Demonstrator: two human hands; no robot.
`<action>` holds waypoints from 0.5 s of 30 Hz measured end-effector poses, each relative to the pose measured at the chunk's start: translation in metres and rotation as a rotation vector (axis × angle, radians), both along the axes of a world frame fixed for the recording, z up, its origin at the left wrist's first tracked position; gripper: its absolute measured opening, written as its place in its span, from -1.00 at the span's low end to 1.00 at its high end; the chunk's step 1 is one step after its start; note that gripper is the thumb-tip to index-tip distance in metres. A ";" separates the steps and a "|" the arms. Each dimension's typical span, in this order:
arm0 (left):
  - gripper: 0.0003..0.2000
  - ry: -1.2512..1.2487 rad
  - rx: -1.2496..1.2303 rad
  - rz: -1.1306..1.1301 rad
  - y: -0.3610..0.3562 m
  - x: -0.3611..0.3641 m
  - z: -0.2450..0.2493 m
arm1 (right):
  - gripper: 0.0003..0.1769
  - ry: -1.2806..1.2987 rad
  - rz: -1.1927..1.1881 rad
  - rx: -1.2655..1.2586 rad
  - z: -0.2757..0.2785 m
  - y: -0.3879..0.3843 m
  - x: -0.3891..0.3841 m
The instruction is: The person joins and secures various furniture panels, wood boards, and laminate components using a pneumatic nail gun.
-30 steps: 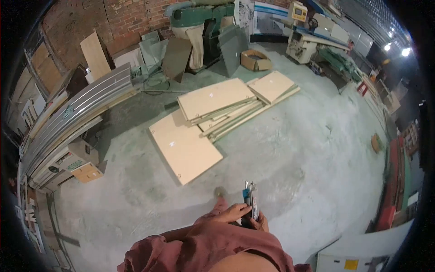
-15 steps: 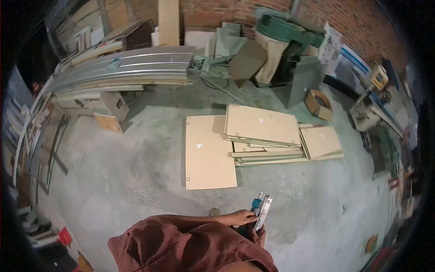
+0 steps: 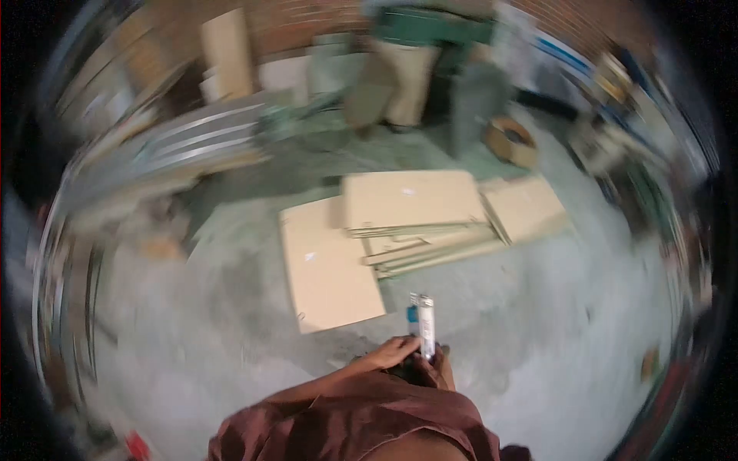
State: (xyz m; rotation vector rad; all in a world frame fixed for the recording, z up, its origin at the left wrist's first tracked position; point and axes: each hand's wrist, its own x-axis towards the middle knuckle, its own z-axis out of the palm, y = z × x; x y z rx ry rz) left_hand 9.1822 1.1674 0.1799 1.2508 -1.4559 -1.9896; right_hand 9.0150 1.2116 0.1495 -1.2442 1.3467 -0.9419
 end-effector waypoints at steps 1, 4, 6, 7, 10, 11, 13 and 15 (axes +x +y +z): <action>-0.49 -0.001 0.067 -0.006 -0.003 -0.017 0.003 | -0.55 0.132 0.025 -0.023 -0.013 -0.001 -0.018; -0.54 -0.036 -0.021 -0.020 -0.020 -0.080 0.018 | -0.58 0.237 -0.049 0.010 0.004 -0.004 -0.070; -0.53 0.108 -0.012 0.017 -0.029 -0.129 0.011 | -0.55 0.121 -0.168 0.074 0.019 -0.010 -0.112; -0.53 0.102 -0.006 -0.048 -0.041 -0.152 0.011 | -0.55 0.021 -0.177 0.108 0.025 -0.014 -0.132; -0.54 0.067 0.043 -0.213 -0.076 -0.223 0.004 | -0.56 0.015 -0.230 0.169 0.049 -0.028 -0.196; -0.54 0.076 0.074 -0.252 -0.083 -0.252 0.006 | -0.56 0.051 -0.286 0.183 0.051 -0.031 -0.220; -0.57 0.115 0.138 -0.355 -0.097 -0.305 0.011 | -0.54 0.012 -0.359 0.234 0.071 -0.037 -0.261; -0.55 0.060 0.114 -0.397 -0.112 -0.348 0.010 | -0.51 -0.063 -0.400 0.225 0.045 -0.044 -0.301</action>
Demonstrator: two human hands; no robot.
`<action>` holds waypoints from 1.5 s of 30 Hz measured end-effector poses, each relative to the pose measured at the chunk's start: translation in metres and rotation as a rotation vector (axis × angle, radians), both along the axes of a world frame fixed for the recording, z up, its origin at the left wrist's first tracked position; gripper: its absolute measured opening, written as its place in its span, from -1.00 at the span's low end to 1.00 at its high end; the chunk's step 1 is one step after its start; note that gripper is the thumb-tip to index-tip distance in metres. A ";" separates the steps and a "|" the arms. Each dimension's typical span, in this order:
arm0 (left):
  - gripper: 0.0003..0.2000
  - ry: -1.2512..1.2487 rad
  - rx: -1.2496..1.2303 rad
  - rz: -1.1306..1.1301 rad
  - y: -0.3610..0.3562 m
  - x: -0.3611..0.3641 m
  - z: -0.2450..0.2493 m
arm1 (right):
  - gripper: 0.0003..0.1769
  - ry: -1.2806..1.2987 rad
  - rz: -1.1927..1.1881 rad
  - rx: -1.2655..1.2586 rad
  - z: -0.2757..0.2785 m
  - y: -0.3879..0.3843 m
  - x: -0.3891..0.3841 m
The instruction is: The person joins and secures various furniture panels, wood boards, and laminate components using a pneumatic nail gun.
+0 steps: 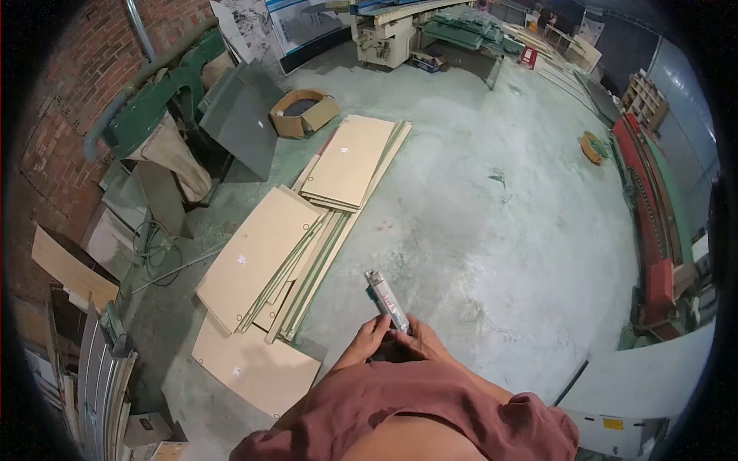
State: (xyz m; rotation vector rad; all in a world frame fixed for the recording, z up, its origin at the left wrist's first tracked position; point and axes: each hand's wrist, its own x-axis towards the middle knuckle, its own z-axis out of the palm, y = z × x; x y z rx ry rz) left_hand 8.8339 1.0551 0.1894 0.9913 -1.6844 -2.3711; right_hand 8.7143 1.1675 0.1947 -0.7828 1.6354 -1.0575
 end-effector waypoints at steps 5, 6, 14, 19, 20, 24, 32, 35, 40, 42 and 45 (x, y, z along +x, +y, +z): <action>-0.67 -0.166 -0.310 -0.169 -0.089 -0.100 0.012 | -0.52 0.016 -0.180 -0.065 -0.027 -0.076 -0.085; -0.67 -0.167 -0.302 -0.153 -0.103 -0.116 0.006 | -0.52 0.017 -0.163 -0.059 -0.034 -0.090 -0.102; -0.60 -0.136 -0.348 -0.172 -0.246 -0.257 0.019 | -0.47 0.005 -0.122 0.129 -0.038 -0.230 -0.240; -0.62 0.121 -0.180 -0.045 -0.335 -0.336 -0.033 | -0.53 -0.122 -0.160 0.110 0.007 -0.341 -0.304; -0.61 0.039 -0.224 -0.076 -0.342 -0.343 -0.013 | -0.52 -0.136 -0.200 0.043 -0.009 -0.342 -0.315; -0.55 -0.088 -0.138 -0.111 -0.405 -0.376 0.001 | -0.46 -0.062 -0.172 0.081 -0.009 -0.402 -0.355; -0.61 0.221 -0.175 0.299 -0.458 -0.438 -0.092 | -0.56 -0.099 0.024 0.042 -0.018 -0.498 -0.423; -0.55 0.225 0.009 0.425 -0.503 -0.454 -0.062 | -0.52 -0.137 0.213 0.022 0.002 -0.564 -0.446; -0.47 -0.004 -0.131 0.549 -0.554 -0.499 -0.066 | -0.52 -0.195 0.445 0.110 0.004 -0.640 -0.497; -0.46 -0.141 -0.195 0.654 -0.564 -0.514 -0.034 | -0.56 -0.080 0.650 0.062 0.000 -0.669 -0.524; -0.47 -0.380 -0.321 0.661 -0.610 -0.549 -0.143 | -0.56 -0.130 0.999 -0.069 0.001 -0.747 -0.521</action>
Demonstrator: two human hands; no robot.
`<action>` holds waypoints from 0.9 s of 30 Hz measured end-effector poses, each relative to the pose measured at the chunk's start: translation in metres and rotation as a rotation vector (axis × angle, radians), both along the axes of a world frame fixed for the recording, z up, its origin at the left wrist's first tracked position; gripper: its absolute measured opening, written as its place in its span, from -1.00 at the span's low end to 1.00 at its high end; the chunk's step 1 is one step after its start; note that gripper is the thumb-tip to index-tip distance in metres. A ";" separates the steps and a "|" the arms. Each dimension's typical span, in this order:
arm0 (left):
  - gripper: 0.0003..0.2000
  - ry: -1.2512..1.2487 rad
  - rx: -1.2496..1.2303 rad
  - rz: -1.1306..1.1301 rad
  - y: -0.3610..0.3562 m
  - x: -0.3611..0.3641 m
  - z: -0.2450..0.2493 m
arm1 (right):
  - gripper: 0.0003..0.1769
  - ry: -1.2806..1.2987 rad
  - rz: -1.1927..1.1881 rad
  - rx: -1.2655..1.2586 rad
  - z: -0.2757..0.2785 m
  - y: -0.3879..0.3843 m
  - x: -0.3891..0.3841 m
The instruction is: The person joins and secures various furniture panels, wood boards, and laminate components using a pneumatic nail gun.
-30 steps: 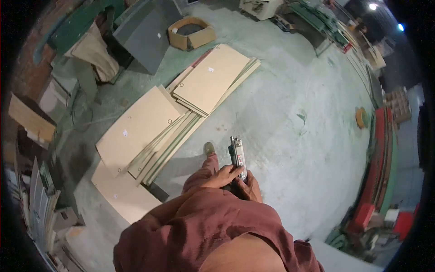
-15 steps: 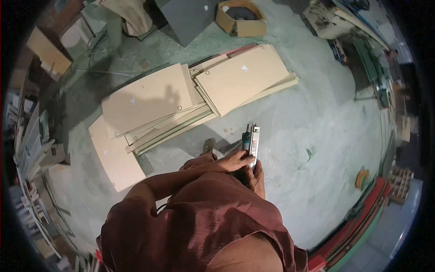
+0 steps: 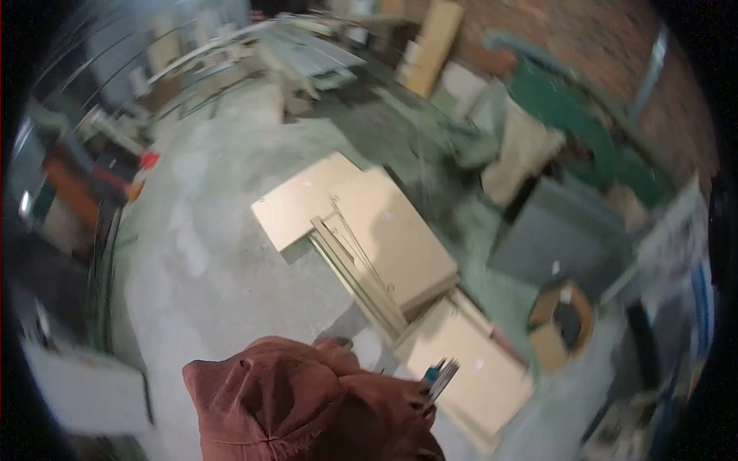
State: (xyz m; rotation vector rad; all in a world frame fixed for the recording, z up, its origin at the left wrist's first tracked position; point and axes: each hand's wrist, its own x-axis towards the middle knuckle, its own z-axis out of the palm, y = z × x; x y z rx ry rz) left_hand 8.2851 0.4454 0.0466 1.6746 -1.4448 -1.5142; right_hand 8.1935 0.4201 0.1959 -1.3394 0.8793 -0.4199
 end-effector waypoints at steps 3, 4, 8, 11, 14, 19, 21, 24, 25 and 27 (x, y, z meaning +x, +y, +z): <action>-0.47 0.029 -0.047 0.259 -0.033 0.027 0.054 | -0.57 -0.060 0.225 -0.069 0.005 -0.035 0.008; -0.47 0.052 -0.056 0.318 -0.038 0.026 0.062 | -0.57 -0.067 0.273 -0.083 0.006 -0.041 0.007; -0.47 0.207 -0.053 0.518 -0.021 0.003 0.097 | -0.57 -0.037 0.433 -0.094 0.004 -0.040 -0.004; -0.47 0.330 -0.040 0.641 0.016 -0.008 0.107 | -0.58 -0.008 0.528 -0.088 -0.010 -0.025 0.000; -0.47 0.483 -0.058 0.706 0.084 -0.022 0.124 | -0.58 0.047 0.575 -0.120 -0.015 -0.022 -0.003; -0.47 0.402 -0.066 0.741 0.089 -0.016 0.095 | -0.58 0.140 0.629 -0.177 -0.024 -0.012 -0.002; -0.47 0.376 -0.052 0.773 0.100 -0.020 0.095 | -0.59 0.154 0.720 -0.189 -0.030 0.005 0.012; -0.49 0.310 -0.044 0.808 0.124 -0.014 0.093 | -0.59 0.156 0.909 -0.232 -0.039 0.030 0.046; -0.47 0.305 -0.060 0.866 0.130 -0.015 0.096 | -0.59 0.162 0.927 -0.237 -0.044 0.036 0.049; -0.42 0.358 -0.054 0.821 0.137 -0.016 0.108 | -0.59 0.197 0.875 -0.218 -0.057 0.038 0.033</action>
